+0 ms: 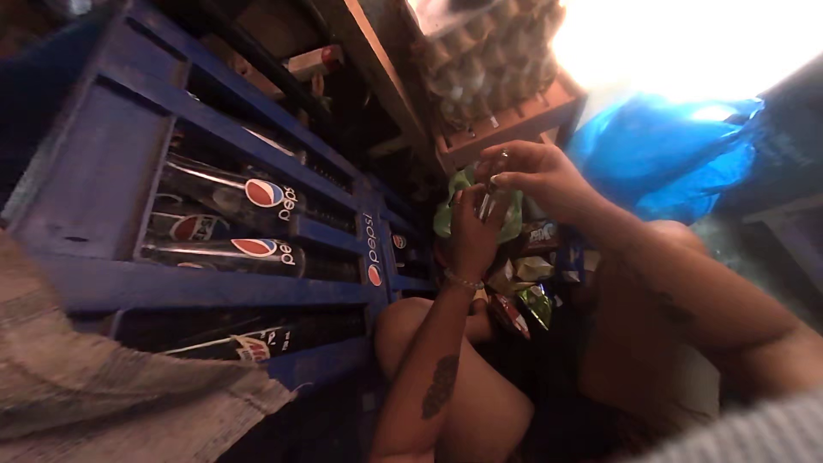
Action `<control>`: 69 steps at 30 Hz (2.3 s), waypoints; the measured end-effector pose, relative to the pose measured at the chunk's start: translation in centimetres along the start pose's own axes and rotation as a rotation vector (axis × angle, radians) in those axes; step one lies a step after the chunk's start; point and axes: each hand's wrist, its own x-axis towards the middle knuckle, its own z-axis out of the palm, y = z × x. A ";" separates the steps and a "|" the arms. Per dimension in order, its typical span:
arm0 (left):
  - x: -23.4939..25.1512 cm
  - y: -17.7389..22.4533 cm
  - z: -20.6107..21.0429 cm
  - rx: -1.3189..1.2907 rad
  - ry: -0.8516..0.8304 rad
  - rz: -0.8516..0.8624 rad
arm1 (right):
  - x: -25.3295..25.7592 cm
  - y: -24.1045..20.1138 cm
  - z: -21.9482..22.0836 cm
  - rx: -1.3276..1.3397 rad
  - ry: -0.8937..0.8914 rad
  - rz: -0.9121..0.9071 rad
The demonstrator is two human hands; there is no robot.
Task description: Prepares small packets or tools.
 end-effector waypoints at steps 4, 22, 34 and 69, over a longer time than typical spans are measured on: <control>0.2 0.4 -0.3 -0.016 -0.161 -0.060 | 0.1 0.0 -0.3 0.025 0.000 -0.019; -0.6 0.7 -0.2 0.279 0.109 0.145 | -0.2 -0.3 -0.4 -0.016 -0.083 -0.122; -0.7 1.1 -0.6 -0.003 -0.042 0.119 | -0.1 -0.7 -0.4 0.118 -0.068 -0.043; 0.6 0.4 -2.7 0.081 -0.081 0.237 | -0.3 1.0 0.0 -0.683 -0.163 0.054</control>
